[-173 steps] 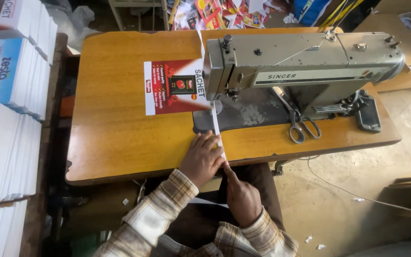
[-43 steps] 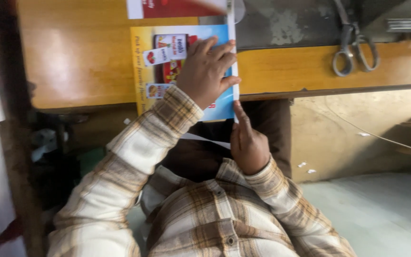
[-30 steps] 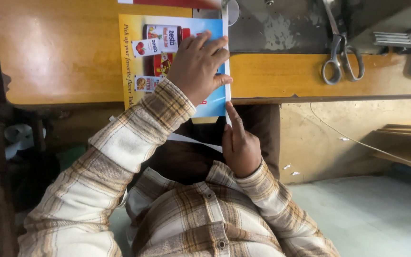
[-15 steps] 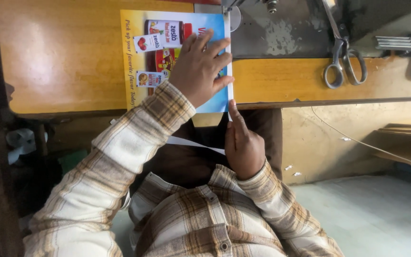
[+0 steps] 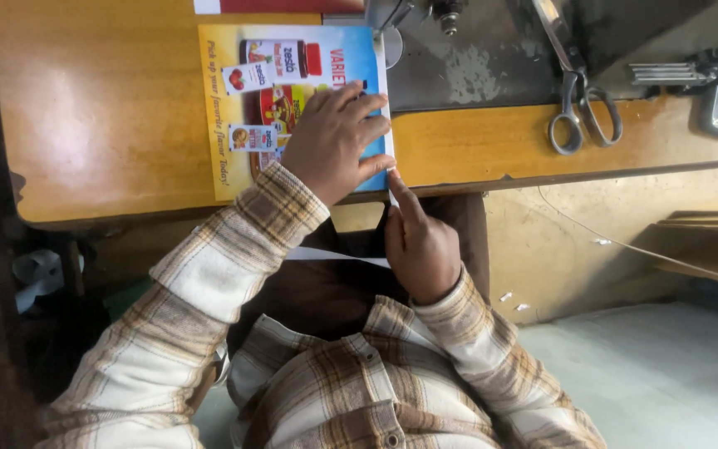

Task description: The person picks up printed paper sheets and folds them along a white tape strip positioned on a sewing machine table.

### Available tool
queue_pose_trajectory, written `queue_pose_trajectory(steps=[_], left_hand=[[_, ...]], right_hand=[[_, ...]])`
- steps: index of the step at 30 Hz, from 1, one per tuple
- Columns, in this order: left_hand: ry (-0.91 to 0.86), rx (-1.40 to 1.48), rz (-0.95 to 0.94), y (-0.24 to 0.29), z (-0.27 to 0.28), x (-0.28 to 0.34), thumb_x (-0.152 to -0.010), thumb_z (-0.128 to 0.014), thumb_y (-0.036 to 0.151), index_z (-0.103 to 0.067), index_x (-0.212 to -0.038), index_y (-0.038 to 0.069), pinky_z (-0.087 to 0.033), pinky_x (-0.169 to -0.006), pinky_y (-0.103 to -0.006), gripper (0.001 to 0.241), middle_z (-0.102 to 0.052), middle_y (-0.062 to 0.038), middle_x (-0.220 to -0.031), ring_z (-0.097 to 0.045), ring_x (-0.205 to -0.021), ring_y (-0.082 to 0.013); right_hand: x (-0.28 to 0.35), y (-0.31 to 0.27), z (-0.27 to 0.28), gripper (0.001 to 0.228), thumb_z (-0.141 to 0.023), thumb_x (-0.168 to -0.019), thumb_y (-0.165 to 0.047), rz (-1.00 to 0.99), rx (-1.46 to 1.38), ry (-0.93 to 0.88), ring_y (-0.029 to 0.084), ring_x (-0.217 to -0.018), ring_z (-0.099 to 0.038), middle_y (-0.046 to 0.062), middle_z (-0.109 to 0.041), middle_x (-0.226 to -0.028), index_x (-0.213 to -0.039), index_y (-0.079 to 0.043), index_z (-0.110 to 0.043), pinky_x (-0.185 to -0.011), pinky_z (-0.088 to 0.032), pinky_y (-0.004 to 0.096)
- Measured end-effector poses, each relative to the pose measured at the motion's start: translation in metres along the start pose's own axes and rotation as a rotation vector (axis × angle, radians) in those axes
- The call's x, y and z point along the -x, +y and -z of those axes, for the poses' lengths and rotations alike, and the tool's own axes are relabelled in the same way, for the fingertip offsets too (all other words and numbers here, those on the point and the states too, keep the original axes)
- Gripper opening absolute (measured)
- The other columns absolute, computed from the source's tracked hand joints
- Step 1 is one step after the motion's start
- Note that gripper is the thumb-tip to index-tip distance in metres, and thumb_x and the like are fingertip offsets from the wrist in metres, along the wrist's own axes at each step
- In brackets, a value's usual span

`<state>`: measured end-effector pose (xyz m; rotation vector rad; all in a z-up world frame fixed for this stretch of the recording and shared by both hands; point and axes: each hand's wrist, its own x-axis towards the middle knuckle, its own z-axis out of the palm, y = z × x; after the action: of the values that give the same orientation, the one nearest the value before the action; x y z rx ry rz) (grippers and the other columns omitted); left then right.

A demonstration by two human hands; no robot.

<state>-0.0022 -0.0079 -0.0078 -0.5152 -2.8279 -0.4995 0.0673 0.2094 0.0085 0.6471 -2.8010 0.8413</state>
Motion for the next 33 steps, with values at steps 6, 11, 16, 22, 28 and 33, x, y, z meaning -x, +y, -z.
queue_pose_trajectory(steps=[6,11,16,22,28,33], left_hand=[[0.05,0.023,0.03,-0.002,-0.004,0.002,-0.104,-0.069,0.063,-0.071,-0.121,0.019,-0.043,-0.111,-0.0586,0.047,-0.066,-0.008,-0.143,-0.055,-0.14,-0.0406],[-0.004,-0.015,-0.025,-0.007,-0.021,-0.003,-0.108,-0.065,0.049,-0.072,-0.12,0.023,-0.044,-0.112,-0.0577,0.03,-0.067,-0.006,-0.138,-0.056,-0.14,-0.0401],[-0.032,0.003,-0.048,-0.002,-0.011,0.008,-0.111,-0.062,0.036,-0.072,-0.123,0.023,-0.045,-0.111,-0.054,0.02,-0.066,-0.005,-0.138,-0.056,-0.142,-0.037],[-0.079,0.019,-0.019,-0.012,-0.002,-0.003,-0.111,-0.058,0.026,-0.073,-0.127,0.026,-0.044,-0.115,-0.0548,0.022,-0.066,-0.005,-0.144,-0.054,-0.145,-0.0359],[-0.053,0.074,0.001,-0.013,0.007,-0.01,-0.106,-0.063,0.013,-0.075,-0.126,0.021,-0.043,-0.118,-0.0574,0.024,-0.067,-0.01,-0.146,-0.055,-0.144,-0.04],[0.021,0.068,-0.043,-0.023,0.005,-0.018,-0.101,-0.069,0.006,-0.078,-0.121,0.014,-0.044,-0.118,-0.0583,0.023,-0.069,-0.015,-0.144,-0.057,-0.141,-0.0415]], right_hand=[[-0.011,-0.001,-0.003,0.049,-0.064,-0.1,-0.016,0.024,0.045,-0.01,0.041,-0.068,-0.074,0.015,-0.069,-0.061,-0.148,-0.025,-0.069,-0.06,-0.057,0.057],[-0.023,0.004,-0.001,0.047,-0.063,-0.099,-0.021,0.015,0.098,-0.073,0.042,-0.067,-0.074,0.014,-0.067,-0.056,-0.144,-0.028,-0.072,-0.061,-0.057,0.059],[-0.035,0.006,0.0,0.045,-0.063,-0.097,-0.022,0.031,0.124,-0.084,0.041,-0.065,-0.073,0.014,-0.065,-0.055,-0.14,-0.031,-0.075,-0.059,-0.058,0.057],[-0.055,0.006,-0.007,0.044,-0.061,-0.099,-0.024,0.034,0.164,-0.096,0.044,-0.064,-0.073,0.015,-0.066,-0.055,-0.14,-0.031,-0.075,-0.059,-0.057,0.06],[-0.069,0.011,-0.007,0.041,-0.058,-0.101,-0.016,0.13,0.164,-0.102,0.038,-0.053,-0.065,0.013,-0.066,-0.057,-0.139,-0.017,-0.075,-0.05,-0.051,0.052],[-0.086,0.011,-0.01,0.042,-0.056,-0.104,-0.015,0.176,0.158,-0.105,0.034,-0.048,-0.062,0.012,-0.07,-0.065,-0.142,-0.011,-0.074,-0.046,-0.048,0.05]])
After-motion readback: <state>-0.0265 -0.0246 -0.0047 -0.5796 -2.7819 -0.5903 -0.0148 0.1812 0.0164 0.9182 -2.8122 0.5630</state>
